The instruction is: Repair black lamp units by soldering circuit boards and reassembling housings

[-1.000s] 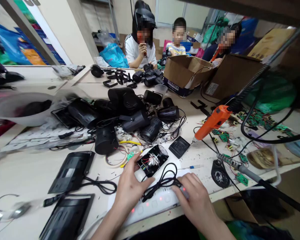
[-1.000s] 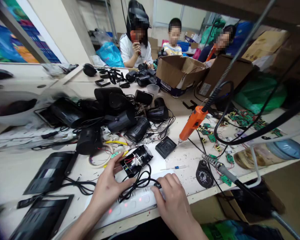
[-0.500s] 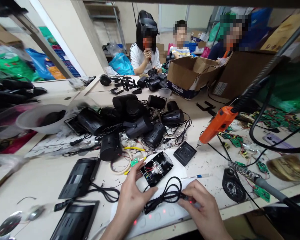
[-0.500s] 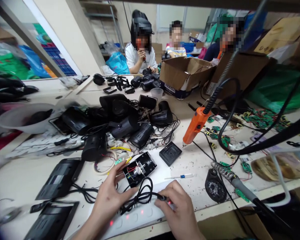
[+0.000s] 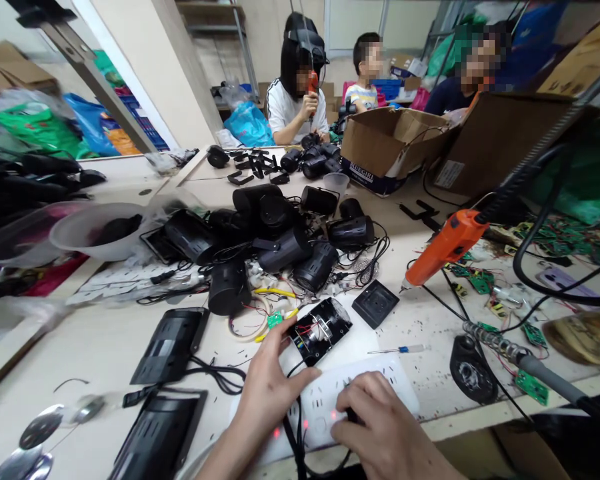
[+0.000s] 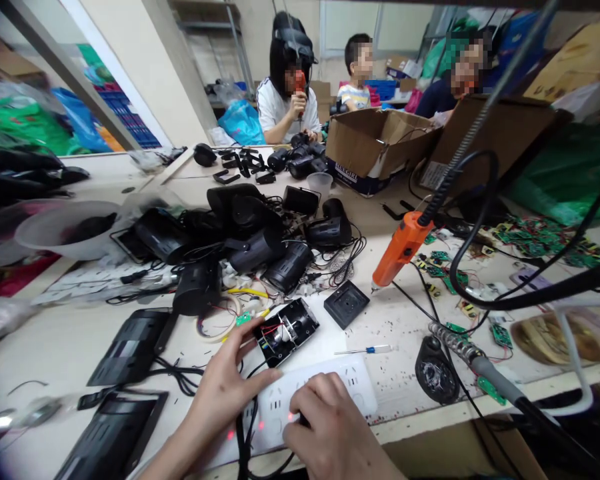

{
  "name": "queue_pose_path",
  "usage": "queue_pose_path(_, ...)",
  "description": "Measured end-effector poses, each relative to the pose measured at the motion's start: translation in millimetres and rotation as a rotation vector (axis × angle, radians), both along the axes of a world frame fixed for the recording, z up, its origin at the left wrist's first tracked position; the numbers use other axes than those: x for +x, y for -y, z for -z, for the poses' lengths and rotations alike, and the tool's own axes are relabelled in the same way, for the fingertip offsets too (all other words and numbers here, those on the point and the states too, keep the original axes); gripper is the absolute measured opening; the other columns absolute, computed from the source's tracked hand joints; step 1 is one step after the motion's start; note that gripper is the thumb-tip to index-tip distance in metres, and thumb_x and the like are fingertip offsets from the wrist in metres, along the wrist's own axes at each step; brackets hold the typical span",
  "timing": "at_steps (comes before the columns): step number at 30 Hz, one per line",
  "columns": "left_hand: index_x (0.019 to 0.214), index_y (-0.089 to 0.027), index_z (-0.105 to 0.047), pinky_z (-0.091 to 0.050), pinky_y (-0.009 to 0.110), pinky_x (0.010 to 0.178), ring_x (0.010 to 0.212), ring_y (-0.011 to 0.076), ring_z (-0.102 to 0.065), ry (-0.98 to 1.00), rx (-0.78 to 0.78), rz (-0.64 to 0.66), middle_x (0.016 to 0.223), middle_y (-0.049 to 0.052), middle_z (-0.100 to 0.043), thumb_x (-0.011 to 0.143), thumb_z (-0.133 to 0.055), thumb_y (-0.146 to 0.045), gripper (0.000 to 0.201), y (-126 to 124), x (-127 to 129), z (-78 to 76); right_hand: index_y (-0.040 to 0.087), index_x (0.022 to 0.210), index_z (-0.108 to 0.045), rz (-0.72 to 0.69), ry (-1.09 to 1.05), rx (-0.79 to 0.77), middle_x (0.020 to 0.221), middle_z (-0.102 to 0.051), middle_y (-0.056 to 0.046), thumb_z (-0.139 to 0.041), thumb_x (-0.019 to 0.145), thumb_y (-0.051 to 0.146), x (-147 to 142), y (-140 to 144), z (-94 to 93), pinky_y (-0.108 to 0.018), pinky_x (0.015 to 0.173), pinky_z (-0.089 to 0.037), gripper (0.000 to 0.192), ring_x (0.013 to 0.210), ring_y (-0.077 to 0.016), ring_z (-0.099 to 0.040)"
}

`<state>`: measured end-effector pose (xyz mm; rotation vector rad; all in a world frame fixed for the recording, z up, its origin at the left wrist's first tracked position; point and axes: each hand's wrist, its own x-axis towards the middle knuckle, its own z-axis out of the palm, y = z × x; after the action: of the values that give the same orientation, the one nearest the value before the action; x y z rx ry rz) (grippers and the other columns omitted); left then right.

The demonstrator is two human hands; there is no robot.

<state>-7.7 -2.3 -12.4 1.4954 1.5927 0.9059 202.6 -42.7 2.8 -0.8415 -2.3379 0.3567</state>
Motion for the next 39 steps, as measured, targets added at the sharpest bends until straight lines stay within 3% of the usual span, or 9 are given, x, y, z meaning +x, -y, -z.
queue_pose_path(8,0.13,-0.021,-0.049,-0.048,0.046,0.105,0.119,0.0281,-0.061,0.005,0.034,-0.01,0.133,0.01,-0.061,0.066,-0.074,-0.024,0.069,0,2,0.9,0.017,0.095,-0.061,-0.051,0.064,-0.272,0.091,-0.057,-0.006,-0.046,0.071,-0.008,5,-8,-22.2,-0.028,0.067,-0.043,0.038,0.085,-0.0201,-0.049)
queue_pose_path(13,0.129,-0.021,-0.049,-0.048,0.047,0.104,0.117,0.0276,-0.062,0.065,0.041,-0.025,0.133,0.011,-0.06,0.065,-0.074,-0.021,0.068,0,3,2.2,0.02,0.106,-0.06,-0.07,0.054,-0.387,0.103,-0.06,-0.006,-0.045,0.067,-0.01,8,-10,-43.6,-0.027,0.082,-0.049,0.052,0.097,-0.0194,-0.055)
queue_pose_path(15,0.128,-0.021,-0.05,-0.047,0.047,0.105,0.117,0.0276,-0.062,0.087,0.044,-0.03,0.133,0.011,-0.06,0.064,-0.074,-0.021,0.068,0,3,2.6,0.021,0.107,-0.059,-0.021,0.008,-0.425,0.102,-0.061,-0.004,-0.048,0.072,-0.007,7,-14,-46.5,-0.024,0.083,-0.049,0.047,0.095,-0.0169,-0.059)
queue_pose_path(18,0.128,-0.02,-0.049,-0.048,0.048,0.104,0.115,0.028,-0.063,0.094,0.02,-0.045,0.134,0.011,-0.059,0.063,-0.075,-0.022,0.07,-1,4,2.5,0.021,0.092,-0.059,0.218,-0.095,-0.328,0.084,-0.061,-0.001,-0.049,0.087,0.005,-2,-26,-35.3,-0.023,0.069,-0.049,0.019,0.075,-0.0146,-0.061)
queue_pose_path(20,0.129,-0.02,-0.048,-0.049,0.047,0.104,0.115,0.0278,-0.063,0.088,0.001,-0.052,0.134,0.012,-0.059,0.063,-0.076,-0.023,0.072,-1,4,2.0,0.02,0.084,-0.057,0.372,-0.144,-0.206,0.076,-0.058,-0.001,-0.046,0.093,0.012,-12,-35,-20.5,-0.025,0.061,-0.047,0.016,0.066,-0.0151,-0.059)
queue_pose_path(22,0.13,-0.02,-0.047,-0.048,0.047,0.104,0.116,0.0278,-0.063,0.08,-0.007,-0.057,0.133,0.012,-0.06,0.062,-0.076,-0.023,0.073,-1,5,1.3,0.02,0.085,-0.057,0.441,-0.14,-0.141,0.076,-0.059,-0.003,-0.046,0.095,0.017,-23,-44,-5.8,-0.026,0.059,-0.047,0.014,0.065,-0.0162,-0.06)
queue_pose_path(26,0.13,-0.019,-0.047,-0.05,0.047,0.101,0.113,0.0286,-0.064,0.075,-0.04,-0.057,0.133,0.013,-0.059,0.061,-0.077,-0.025,0.076,0,5,-0.2,0.02,0.084,-0.056,0.499,-0.048,-0.069,0.074,-0.059,-0.003,-0.046,0.095,0.022,-36,-55,8.7,-0.027,0.057,-0.047,0.015,0.061,-0.0173,-0.06)
queue_pose_path(32,0.128,-0.018,-0.048,-0.052,0.046,0.099,0.112,0.0292,-0.065,0.037,-0.063,-0.07,0.131,0.013,-0.062,0.061,-0.075,-0.027,0.073,0,6,-3.4,0.02,0.078,-0.052,0.501,0.06,-0.026,0.07,-0.058,-0.003,-0.04,0.094,0.015,-42,-58,5.3,-0.029,0.055,-0.043,0.021,0.06,-0.0184,-0.06)
queue_pose_path(39,0.12,-0.017,-0.052,-0.054,0.046,0.093,0.107,0.0309,-0.067,-0.044,-0.076,-0.088,0.117,0.012,-0.068,0.058,-0.073,-0.026,0.066,-2,9,-9.7,0.02,0.078,-0.05,0.457,-0.055,0.024,0.068,-0.056,-0.001,-0.039,0.095,0.013,-44,-62,2.4,-0.027,0.055,-0.044,0.021,0.058,-0.0151,-0.056)
